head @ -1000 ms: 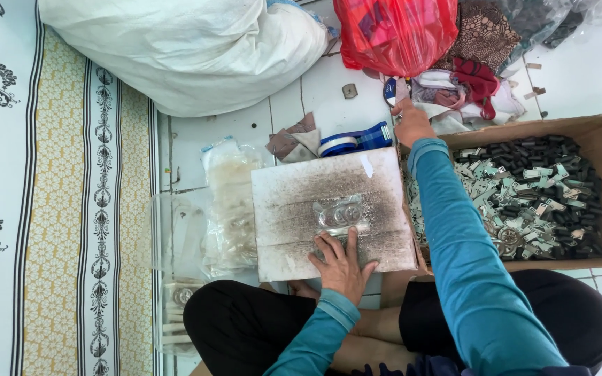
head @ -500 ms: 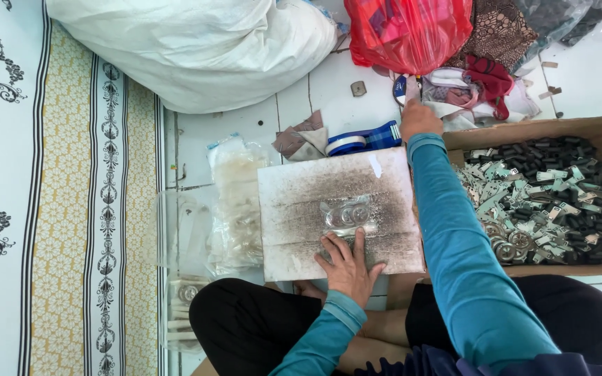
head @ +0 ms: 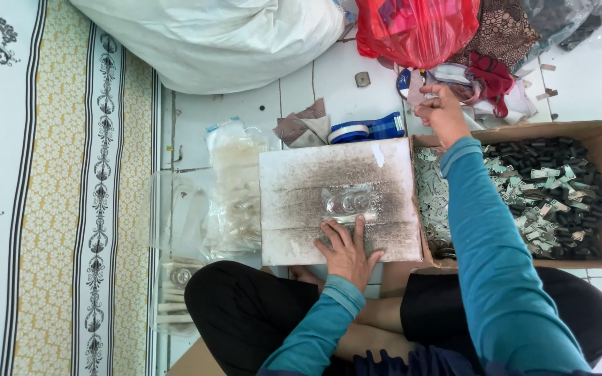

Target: Sorting small metal components from a bulk box and placing them into individual plastic bags for packaging.

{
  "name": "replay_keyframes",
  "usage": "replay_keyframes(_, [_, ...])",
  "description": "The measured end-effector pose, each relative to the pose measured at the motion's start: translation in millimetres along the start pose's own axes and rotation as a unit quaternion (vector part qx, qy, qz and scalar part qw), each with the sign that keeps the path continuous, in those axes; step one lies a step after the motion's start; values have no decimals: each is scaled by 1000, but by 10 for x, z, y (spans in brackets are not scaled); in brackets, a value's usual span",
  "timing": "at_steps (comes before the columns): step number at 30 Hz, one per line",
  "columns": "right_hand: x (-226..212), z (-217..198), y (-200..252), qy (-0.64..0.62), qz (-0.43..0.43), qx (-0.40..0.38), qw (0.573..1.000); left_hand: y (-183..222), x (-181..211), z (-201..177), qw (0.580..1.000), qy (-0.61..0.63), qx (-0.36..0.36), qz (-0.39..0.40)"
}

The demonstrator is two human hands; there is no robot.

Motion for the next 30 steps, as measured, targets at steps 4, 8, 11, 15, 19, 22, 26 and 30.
replay_keyframes(4, [-424, 168, 426, -5, -54, -10, 998, -13, -1, 9, 999, 13, -28, -13])
replay_keyframes(8, [-777, 623, 1116, 29, -56, -131, 989, -21, 33, 77, 999, 18, -46, -23])
replay_keyframes(11, [-934, 986, 1593, 106, -6, -236, 966, -53, 29, 79, 997, 16, -68, -29])
replay_keyframes(15, [-907, 1305, 2017, 236, -22, -340, 910, -57, 45, 102, 994, 24, -99, -31])
replay_keyframes(19, [-793, 1463, 2095, 272, -96, -343, 894, -68, 51, 103, 993, 20, -110, -36])
replay_keyframes(22, [-667, 1545, 2108, 311, -148, -336, 877, -73, 50, 110, 991, 14, -128, -34])
replay_keyframes(26, [-512, 1617, 2082, 422, -194, -314, 828, -76, 50, 73, 991, 20, -126, -31])
replay_keyframes(30, [-479, 1685, 2117, 482, -245, -282, 793, -65, 42, 71, 993, 9, -117, -32])
Point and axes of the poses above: each hand's wrist, its own y-axis away from the middle knuckle, its own z-axis out of the palm, x = y × z, the point moved 8 cm from there along -y, towards the middle knuckle, and after that the axes turned 3 degrees about z, right-handed, at the moved point
